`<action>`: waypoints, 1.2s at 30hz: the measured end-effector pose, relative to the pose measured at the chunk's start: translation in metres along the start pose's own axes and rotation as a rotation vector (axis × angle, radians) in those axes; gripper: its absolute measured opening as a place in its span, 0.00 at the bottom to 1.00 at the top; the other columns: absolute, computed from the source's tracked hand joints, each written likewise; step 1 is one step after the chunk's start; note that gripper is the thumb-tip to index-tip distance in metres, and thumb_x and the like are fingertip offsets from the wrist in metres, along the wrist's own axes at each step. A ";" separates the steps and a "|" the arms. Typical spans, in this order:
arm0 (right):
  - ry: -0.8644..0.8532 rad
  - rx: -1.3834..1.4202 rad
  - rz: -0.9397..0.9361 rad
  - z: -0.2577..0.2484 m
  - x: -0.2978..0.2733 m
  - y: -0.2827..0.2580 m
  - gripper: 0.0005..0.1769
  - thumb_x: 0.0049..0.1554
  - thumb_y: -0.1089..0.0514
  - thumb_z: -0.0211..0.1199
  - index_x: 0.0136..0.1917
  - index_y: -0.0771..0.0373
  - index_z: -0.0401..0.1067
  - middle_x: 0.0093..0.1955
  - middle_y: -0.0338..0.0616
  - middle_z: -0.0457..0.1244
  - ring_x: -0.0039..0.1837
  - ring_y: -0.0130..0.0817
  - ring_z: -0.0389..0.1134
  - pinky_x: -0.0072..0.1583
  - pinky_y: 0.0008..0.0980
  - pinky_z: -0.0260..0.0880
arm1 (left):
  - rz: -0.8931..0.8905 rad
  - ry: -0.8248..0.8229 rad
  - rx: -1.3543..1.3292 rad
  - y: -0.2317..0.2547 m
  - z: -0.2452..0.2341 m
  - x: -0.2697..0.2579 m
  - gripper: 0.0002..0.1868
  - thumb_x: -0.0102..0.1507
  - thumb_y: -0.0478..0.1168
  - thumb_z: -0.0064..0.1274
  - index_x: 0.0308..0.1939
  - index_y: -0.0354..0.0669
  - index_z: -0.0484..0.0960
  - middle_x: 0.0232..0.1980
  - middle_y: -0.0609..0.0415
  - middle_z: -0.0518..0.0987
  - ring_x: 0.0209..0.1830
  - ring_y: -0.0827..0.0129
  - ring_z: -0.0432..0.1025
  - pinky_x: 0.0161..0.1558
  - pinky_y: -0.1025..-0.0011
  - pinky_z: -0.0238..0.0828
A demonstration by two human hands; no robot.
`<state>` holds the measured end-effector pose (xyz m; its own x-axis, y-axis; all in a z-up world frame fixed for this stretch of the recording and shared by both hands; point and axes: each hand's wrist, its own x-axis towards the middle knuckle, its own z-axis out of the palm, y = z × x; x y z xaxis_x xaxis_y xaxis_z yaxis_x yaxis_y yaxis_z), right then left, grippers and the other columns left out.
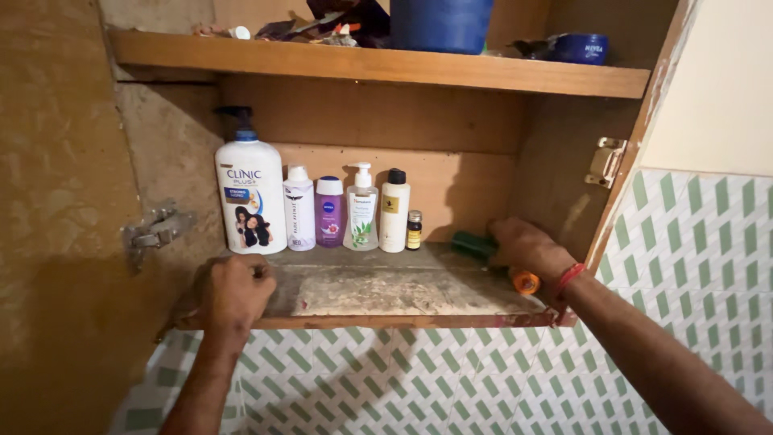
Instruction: The person repeatedly picks up, inspects, and rearranges various bottles and tubes on a wooden cabinet shelf. They move items around multiple times, sometimes placing them back in different positions, but the overall arrangement remains disorganized throughout the clip.
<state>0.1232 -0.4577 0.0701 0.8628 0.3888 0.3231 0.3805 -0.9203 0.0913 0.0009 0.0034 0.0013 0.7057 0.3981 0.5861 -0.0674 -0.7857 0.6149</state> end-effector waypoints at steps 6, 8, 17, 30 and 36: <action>0.096 -0.015 -0.025 -0.033 0.021 -0.012 0.29 0.47 0.40 0.75 0.57 0.57 0.77 0.53 0.57 0.70 0.57 0.55 0.71 0.59 0.47 0.71 | 0.023 0.017 0.072 0.004 -0.007 -0.004 0.09 0.55 0.45 0.58 0.35 0.49 0.90 0.33 0.40 0.83 0.34 0.45 0.79 0.39 0.53 0.77; 0.065 0.060 -0.067 -0.048 0.028 -0.016 0.32 0.43 0.41 0.76 0.57 0.57 0.77 0.51 0.54 0.72 0.55 0.51 0.73 0.56 0.45 0.74 | 0.033 0.027 0.043 0.004 -0.007 -0.003 0.09 0.54 0.43 0.59 0.36 0.49 0.90 0.34 0.38 0.82 0.35 0.43 0.79 0.38 0.53 0.77; 0.223 0.301 -0.107 -0.027 0.084 -0.020 0.40 0.39 0.39 0.80 0.58 0.63 0.73 0.49 0.52 0.72 0.52 0.44 0.75 0.54 0.40 0.76 | -0.032 -0.046 -0.009 0.007 -0.011 -0.002 0.09 0.54 0.44 0.58 0.35 0.49 0.89 0.35 0.39 0.83 0.37 0.43 0.79 0.40 0.51 0.77; 0.305 0.844 -0.089 0.036 0.097 0.008 0.27 0.50 0.61 0.75 0.60 0.69 0.70 0.52 0.51 0.70 0.55 0.36 0.72 0.56 0.36 0.74 | -0.023 -0.035 -0.006 0.005 -0.012 -0.001 0.10 0.58 0.44 0.54 0.35 0.49 0.90 0.36 0.37 0.83 0.39 0.40 0.79 0.45 0.48 0.76; 0.330 0.766 -0.098 0.044 0.101 0.013 0.27 0.50 0.60 0.76 0.60 0.69 0.71 0.52 0.48 0.71 0.55 0.34 0.73 0.56 0.33 0.76 | -0.019 -0.075 0.019 0.006 -0.013 0.002 0.11 0.58 0.45 0.55 0.37 0.49 0.89 0.37 0.37 0.83 0.39 0.40 0.79 0.45 0.48 0.77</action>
<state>0.2303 -0.4287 0.0622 0.7179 0.3232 0.6166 0.6722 -0.5522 -0.4932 -0.0073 0.0054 0.0131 0.7576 0.3768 0.5329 -0.0408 -0.7876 0.6149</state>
